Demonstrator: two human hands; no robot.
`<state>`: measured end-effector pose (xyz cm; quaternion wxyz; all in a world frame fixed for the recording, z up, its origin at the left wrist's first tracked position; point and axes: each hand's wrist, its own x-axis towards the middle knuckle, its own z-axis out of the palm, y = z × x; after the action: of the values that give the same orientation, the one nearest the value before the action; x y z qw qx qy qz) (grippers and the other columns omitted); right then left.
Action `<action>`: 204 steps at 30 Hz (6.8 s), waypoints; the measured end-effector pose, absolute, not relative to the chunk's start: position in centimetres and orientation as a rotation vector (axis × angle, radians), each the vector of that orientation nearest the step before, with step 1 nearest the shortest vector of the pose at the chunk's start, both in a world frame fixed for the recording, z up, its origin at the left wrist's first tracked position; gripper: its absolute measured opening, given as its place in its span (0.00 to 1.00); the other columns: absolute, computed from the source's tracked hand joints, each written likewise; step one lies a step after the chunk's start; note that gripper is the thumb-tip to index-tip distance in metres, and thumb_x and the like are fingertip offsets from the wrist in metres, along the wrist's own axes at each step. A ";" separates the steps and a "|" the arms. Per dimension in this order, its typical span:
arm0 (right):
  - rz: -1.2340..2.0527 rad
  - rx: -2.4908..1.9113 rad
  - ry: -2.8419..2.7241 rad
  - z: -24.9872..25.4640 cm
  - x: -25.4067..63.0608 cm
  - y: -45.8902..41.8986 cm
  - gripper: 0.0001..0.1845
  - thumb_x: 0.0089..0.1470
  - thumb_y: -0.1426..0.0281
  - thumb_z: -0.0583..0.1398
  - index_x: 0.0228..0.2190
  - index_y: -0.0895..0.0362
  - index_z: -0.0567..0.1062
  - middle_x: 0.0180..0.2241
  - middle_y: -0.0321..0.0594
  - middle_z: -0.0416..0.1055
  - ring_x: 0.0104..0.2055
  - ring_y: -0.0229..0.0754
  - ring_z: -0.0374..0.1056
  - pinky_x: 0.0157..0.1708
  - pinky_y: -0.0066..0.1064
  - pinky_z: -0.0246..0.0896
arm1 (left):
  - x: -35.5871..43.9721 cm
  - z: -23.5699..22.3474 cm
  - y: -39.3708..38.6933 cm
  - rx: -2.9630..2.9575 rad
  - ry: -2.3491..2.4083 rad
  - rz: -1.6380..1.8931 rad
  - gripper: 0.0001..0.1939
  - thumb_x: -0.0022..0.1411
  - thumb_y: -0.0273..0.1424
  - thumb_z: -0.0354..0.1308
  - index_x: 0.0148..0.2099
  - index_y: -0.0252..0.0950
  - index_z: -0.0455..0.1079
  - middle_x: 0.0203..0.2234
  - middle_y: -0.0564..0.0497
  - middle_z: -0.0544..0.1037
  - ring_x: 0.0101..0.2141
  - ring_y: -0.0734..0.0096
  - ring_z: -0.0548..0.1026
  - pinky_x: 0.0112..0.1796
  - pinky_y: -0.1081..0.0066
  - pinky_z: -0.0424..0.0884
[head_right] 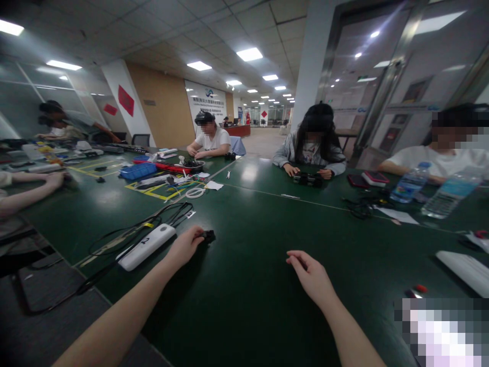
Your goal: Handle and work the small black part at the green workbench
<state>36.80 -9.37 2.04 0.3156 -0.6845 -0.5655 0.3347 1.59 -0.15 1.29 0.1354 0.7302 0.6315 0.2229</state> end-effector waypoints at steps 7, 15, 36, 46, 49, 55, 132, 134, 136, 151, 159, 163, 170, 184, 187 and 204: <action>0.874 -1.811 -1.490 1.9 36.8 -9.3 0.17 0.50 0.60 0.51 0.41 0.51 0.70 0.38 0.37 0.73 0.43 0.45 0.67 0.38 0.35 0.62 | 1.1 1.9 -0.2 2.074 1.796 0.609 0.10 0.56 0.31 0.51 0.41 0.42 0.65 0.36 0.54 0.74 0.37 0.71 0.72 0.38 0.72 0.65; 0.882 -1.797 -1.492 1.8 36.8 -9.3 0.18 0.50 0.59 0.51 0.41 0.51 0.69 0.38 0.37 0.73 0.43 0.45 0.67 0.39 0.37 0.62 | 1.4 1.7 -0.1 2.118 1.835 0.570 0.09 0.54 0.33 0.54 0.39 0.42 0.66 0.34 0.55 0.75 0.35 0.72 0.72 0.35 0.74 0.65; 0.906 -1.774 -1.488 1.4 37.1 -9.2 0.18 0.50 0.59 0.51 0.41 0.50 0.69 0.39 0.37 0.72 0.43 0.45 0.66 0.39 0.36 0.61 | 1.9 1.2 -0.3 2.332 1.919 0.504 0.11 0.58 0.36 0.49 0.43 0.45 0.66 0.40 0.53 0.69 0.35 0.71 0.71 0.33 0.74 0.64; 0.890 -1.787 -1.490 2.0 36.8 -9.4 0.18 0.50 0.60 0.51 0.41 0.52 0.69 0.39 0.38 0.72 0.43 0.45 0.66 0.39 0.36 0.61 | 2.1 1.5 -0.6 2.327 1.943 0.465 0.14 0.57 0.37 0.51 0.46 0.45 0.65 0.42 0.53 0.69 0.37 0.69 0.71 0.33 0.73 0.64; 0.879 -1.775 -1.499 1.8 36.9 -9.3 0.18 0.50 0.60 0.51 0.41 0.52 0.70 0.38 0.38 0.73 0.43 0.45 0.67 0.39 0.35 0.61 | 1.8 1.6 -0.6 2.285 1.866 0.499 0.14 0.56 0.31 0.51 0.47 0.45 0.65 0.42 0.54 0.71 0.38 0.71 0.71 0.36 0.74 0.64; 0.877 -1.781 -1.503 1.9 36.8 -9.3 0.18 0.50 0.60 0.51 0.41 0.52 0.69 0.38 0.38 0.72 0.43 0.45 0.66 0.39 0.36 0.61 | 1.6 1.5 -0.3 2.194 1.919 0.512 0.11 0.56 0.29 0.51 0.43 0.41 0.65 0.36 0.53 0.73 0.36 0.71 0.71 0.34 0.73 0.64; 0.859 -1.798 -1.509 1.8 36.9 -9.2 0.17 0.50 0.60 0.52 0.41 0.51 0.69 0.38 0.38 0.72 0.43 0.45 0.66 0.40 0.38 0.61 | 0.6 2.1 -0.4 2.252 1.825 0.525 0.09 0.56 0.33 0.49 0.40 0.40 0.64 0.34 0.52 0.73 0.33 0.71 0.71 0.34 0.74 0.64; 0.861 -1.786 -1.509 1.8 36.9 -9.2 0.17 0.50 0.60 0.52 0.41 0.51 0.70 0.38 0.38 0.72 0.43 0.45 0.66 0.41 0.38 0.61 | 0.8 2.3 -0.5 2.262 1.827 0.507 0.10 0.56 0.32 0.49 0.41 0.41 0.64 0.34 0.52 0.73 0.33 0.71 0.71 0.33 0.74 0.64; 0.862 -1.782 -1.508 1.8 36.9 -9.2 0.17 0.50 0.59 0.52 0.41 0.51 0.70 0.38 0.38 0.73 0.43 0.46 0.67 0.40 0.38 0.61 | 1.1 2.6 -0.7 2.263 1.847 0.481 0.10 0.56 0.31 0.49 0.41 0.40 0.65 0.33 0.52 0.73 0.33 0.71 0.71 0.32 0.75 0.63; 0.860 -1.772 -1.502 1.9 36.8 -9.3 0.17 0.49 0.60 0.52 0.40 0.51 0.70 0.38 0.37 0.72 0.43 0.46 0.67 0.40 0.38 0.61 | 1.4 2.4 -0.7 2.318 1.928 0.399 0.12 0.56 0.32 0.48 0.43 0.42 0.65 0.39 0.52 0.71 0.34 0.71 0.71 0.30 0.74 0.62; 0.877 -1.785 -1.512 1.8 37.0 -9.3 0.17 0.50 0.60 0.51 0.41 0.51 0.69 0.39 0.38 0.72 0.44 0.45 0.66 0.42 0.38 0.60 | 1.5 2.7 -0.9 2.245 1.913 0.473 0.11 0.56 0.33 0.48 0.43 0.42 0.65 0.37 0.52 0.73 0.34 0.70 0.71 0.31 0.74 0.63; 0.881 -1.789 -1.496 1.9 36.9 -9.3 0.17 0.50 0.60 0.51 0.41 0.51 0.69 0.39 0.38 0.72 0.44 0.45 0.66 0.42 0.38 0.60 | 1.6 2.9 -0.9 2.264 1.915 0.438 0.10 0.56 0.33 0.49 0.40 0.42 0.65 0.35 0.52 0.73 0.33 0.70 0.71 0.29 0.74 0.62; 0.872 -1.775 -1.503 1.9 36.7 -9.3 0.18 0.50 0.60 0.52 0.41 0.52 0.70 0.38 0.38 0.72 0.44 0.46 0.67 0.41 0.38 0.60 | 1.4 2.3 -0.6 2.347 1.926 0.406 0.08 0.55 0.31 0.48 0.38 0.40 0.65 0.36 0.52 0.73 0.33 0.69 0.71 0.30 0.74 0.62; 0.889 -1.810 -1.493 1.8 36.9 -9.2 0.19 0.49 0.60 0.52 0.42 0.52 0.69 0.40 0.39 0.72 0.45 0.46 0.65 0.43 0.39 0.60 | 1.5 2.7 -0.8 2.249 1.946 0.416 0.09 0.55 0.34 0.50 0.39 0.40 0.64 0.32 0.52 0.74 0.31 0.70 0.71 0.27 0.75 0.61; 0.897 -1.799 -1.495 1.6 37.0 -9.2 0.19 0.49 0.60 0.52 0.42 0.52 0.69 0.40 0.38 0.72 0.45 0.46 0.65 0.43 0.39 0.60 | 1.6 2.6 -0.8 2.297 1.961 0.373 0.07 0.56 0.34 0.49 0.38 0.40 0.63 0.31 0.52 0.74 0.30 0.70 0.71 0.27 0.75 0.60; 0.880 -1.792 -1.511 1.9 36.8 -9.3 0.18 0.50 0.60 0.51 0.42 0.52 0.69 0.39 0.39 0.72 0.44 0.45 0.66 0.41 0.37 0.61 | 2.3 2.4 -0.9 2.435 1.995 0.272 0.06 0.57 0.29 0.46 0.38 0.38 0.60 0.34 0.50 0.72 0.35 0.68 0.71 0.31 0.72 0.61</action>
<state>36.79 -9.35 1.88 0.3136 -0.6795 -0.5731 0.3338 2.32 -0.91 2.37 -0.0089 0.7707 0.6313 0.0861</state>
